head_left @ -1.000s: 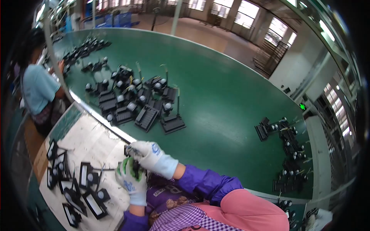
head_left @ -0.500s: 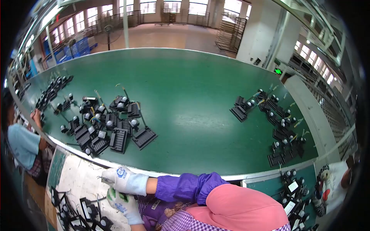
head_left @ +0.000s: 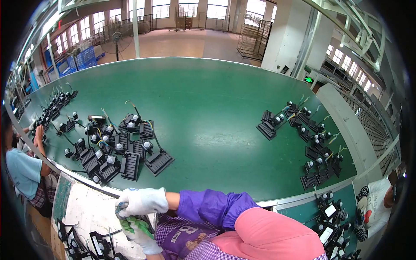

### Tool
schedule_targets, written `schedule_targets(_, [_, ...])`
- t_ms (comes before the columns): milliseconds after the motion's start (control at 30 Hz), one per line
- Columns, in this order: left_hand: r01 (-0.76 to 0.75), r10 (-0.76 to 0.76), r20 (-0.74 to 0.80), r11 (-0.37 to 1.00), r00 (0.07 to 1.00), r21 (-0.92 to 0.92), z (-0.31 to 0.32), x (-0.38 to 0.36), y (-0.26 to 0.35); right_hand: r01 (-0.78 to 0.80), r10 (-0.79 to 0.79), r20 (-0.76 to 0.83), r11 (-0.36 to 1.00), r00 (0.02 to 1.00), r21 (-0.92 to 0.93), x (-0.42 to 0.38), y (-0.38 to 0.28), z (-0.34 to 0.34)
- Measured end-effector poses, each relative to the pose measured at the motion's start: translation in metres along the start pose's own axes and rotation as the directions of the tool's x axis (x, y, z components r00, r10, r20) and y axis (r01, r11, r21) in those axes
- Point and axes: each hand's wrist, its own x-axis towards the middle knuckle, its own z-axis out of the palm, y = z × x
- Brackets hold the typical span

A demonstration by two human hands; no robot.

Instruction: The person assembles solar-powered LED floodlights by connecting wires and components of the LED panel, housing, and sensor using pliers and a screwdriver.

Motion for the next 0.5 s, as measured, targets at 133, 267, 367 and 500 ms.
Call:
schedule_targets(133, [0.076, -0.051, 0.122, 0.975, 0.991, -0.207, 0.007, -0.002, 0.012, -0.068, 0.055, 0.083, 0.984, 0.995, 0.162, 0.009, 0.006, -0.01])
schedule_targets(267, [-0.082, 0.093, 0.151, 0.994, 0.984, -0.078, 0.012, -0.004, 0.023, -0.201, 0.245, -0.227, 0.96, 0.943, 0.197, 0.004, -0.002, 0.026])
schedule_targets(367, [-0.192, 0.191, 0.127, 0.981, 0.973, -0.007, 0.012, -0.005, 0.014, -0.117, 0.28, -0.213, 0.818, 0.936, 0.563, 0.007, 0.024, 0.039])
schedule_targets(500, [-0.035, 0.003, 0.156, 0.979, 0.988, 0.201, 0.013, -0.006, 0.034, -0.221, 0.246, -0.057, 0.933, 0.968, 0.283, 0.01, 0.011, 0.009])
